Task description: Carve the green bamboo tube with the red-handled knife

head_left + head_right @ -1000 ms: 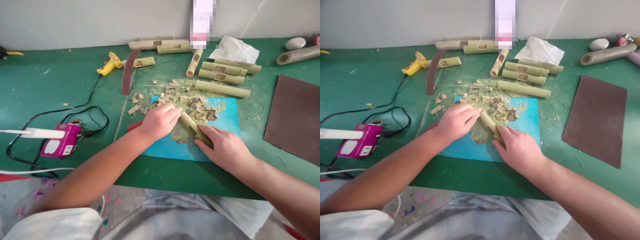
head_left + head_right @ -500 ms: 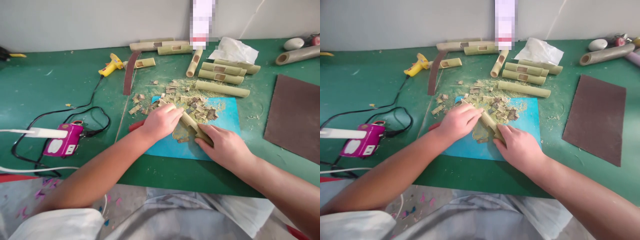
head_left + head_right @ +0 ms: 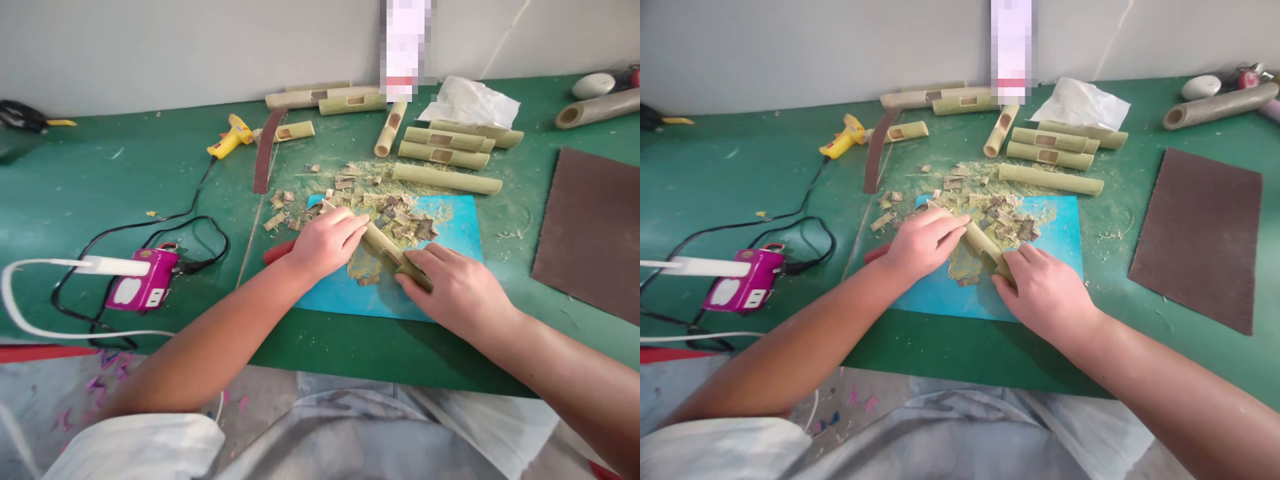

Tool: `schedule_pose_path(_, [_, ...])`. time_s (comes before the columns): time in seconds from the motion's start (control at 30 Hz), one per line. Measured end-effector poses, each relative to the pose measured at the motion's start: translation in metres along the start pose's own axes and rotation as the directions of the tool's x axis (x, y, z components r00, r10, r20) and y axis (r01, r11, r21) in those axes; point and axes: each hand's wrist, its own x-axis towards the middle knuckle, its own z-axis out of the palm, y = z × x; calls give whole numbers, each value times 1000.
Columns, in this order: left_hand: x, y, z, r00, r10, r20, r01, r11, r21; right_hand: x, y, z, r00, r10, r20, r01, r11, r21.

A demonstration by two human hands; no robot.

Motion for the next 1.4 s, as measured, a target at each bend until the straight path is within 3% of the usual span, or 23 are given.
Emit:
schedule_pose_path(0.17, [-2, 12, -1, 990, 106, 89, -100, 993, -65, 0, 0, 2, 999, 13, 44, -16, 997, 69])
schedule_pose_path(0.27, [-1, 13, -2, 996, 66, 53, -67, 998, 13, 0, 0, 1, 998, 27, 60, -32, 996, 78])
schedule_pose_path(0.4, [-1, 12, -4, 991, 107, 76, -105, 994, -29, 1, -1, 0, 996, 30, 78, -36, 997, 75])
schedule_pose_path(0.53, [-1, 10, -3, 998, 53, 27, -54, 998, 29, 1, -2, 0, 996, 43, 73, -49, 995, 83])
schedule_pose_path(0.67, [-1, 11, -2, 993, 91, 72, -90, 996, -18, 1, -1, 1, 996, 48, 77, -55, 995, 88])
schedule_pose_path(0.77, [-1, 13, -3, 995, 78, 54, -80, 996, 39, 1, 0, 3, 998, 39, 55, -44, 995, 91])
schedule_pose_path(0.87, [-2, 16, -4, 986, 137, 90, -139, 990, 12, 2, 1, 4, 999, 13, 32, -16, 996, 87])
schedule_pose_path(1.0, [-4, 15, -4, 996, 68, 49, -69, 997, 33, 1, 1, 5, 1000, 3, 5, -3, 997, 78])
schedule_pose_path(1.13, [-4, 14, -3, 987, 126, 104, -126, 992, -3, 0, 0, 5, 999, -16, -45, 20, 996, 89])
schedule_pose_path(1.23, [-2, 14, -4, 996, 59, 73, -59, 998, -8, -1, 0, 4, 997, -27, -70, 34, 995, 92])
schedule_pose_path(1.4, [-2, 18, -4, 994, 69, 79, -65, 996, -55, -1, 0, 3, 996, -32, -83, 37, 997, 64])
